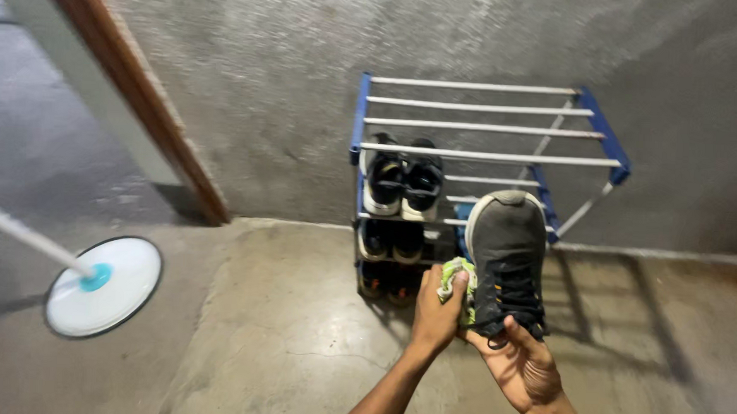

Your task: The person wipes multiple pairs of shoes on a metal shoe rack using a green cloth. They handle each shoe one at a time, wiping the upper and sole, then place the shoes back on the rack.

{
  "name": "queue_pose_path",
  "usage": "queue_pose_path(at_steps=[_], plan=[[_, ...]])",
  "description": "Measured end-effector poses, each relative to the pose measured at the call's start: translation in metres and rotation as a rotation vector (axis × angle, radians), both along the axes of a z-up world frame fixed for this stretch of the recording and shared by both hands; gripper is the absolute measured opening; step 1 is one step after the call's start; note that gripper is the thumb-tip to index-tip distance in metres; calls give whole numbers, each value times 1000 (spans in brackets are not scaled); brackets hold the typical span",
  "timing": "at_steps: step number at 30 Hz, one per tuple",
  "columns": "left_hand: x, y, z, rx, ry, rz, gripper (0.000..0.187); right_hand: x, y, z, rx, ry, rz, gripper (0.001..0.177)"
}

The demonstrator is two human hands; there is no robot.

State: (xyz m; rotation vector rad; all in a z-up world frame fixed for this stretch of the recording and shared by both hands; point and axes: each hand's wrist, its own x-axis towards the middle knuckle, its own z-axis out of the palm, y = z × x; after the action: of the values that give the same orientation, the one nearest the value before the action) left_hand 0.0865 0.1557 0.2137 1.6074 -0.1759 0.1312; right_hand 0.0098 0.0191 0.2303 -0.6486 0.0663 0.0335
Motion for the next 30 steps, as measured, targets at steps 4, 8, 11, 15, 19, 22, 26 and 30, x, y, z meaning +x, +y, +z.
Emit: queue_pose_path(at_steps=[4, 8, 11, 15, 19, 22, 26, 30], plan=[[7, 1, 7, -245, 104, -68, 39, -6, -12, -57, -179, 32, -63, 43], [11, 3, 27, -525, 119, -150, 40, -2, -5, -95, -540, 139, -58, 32], [16, 0, 29, -111, -235, 34, 33, 5, 12, -83, -605, 70, -118, 31], [11, -2, 10, 38, -211, -49, 31, 15, 10, -41, -374, 127, -237, 28], [6, -6, -10, 21, -159, -195, 30, 13, -8, -30, -248, -11, -279, 15], [23, -5, 17, -45, -229, -63, 35, -5, -1, -21, -424, -33, -270, 10], [35, -1, 90, -19, -409, 107, 34, -38, 1, 3, -507, 61, -227, 10], [-19, -28, 95, 124, -494, 191, 34, -56, -19, 26, -392, 62, -195, 17]])
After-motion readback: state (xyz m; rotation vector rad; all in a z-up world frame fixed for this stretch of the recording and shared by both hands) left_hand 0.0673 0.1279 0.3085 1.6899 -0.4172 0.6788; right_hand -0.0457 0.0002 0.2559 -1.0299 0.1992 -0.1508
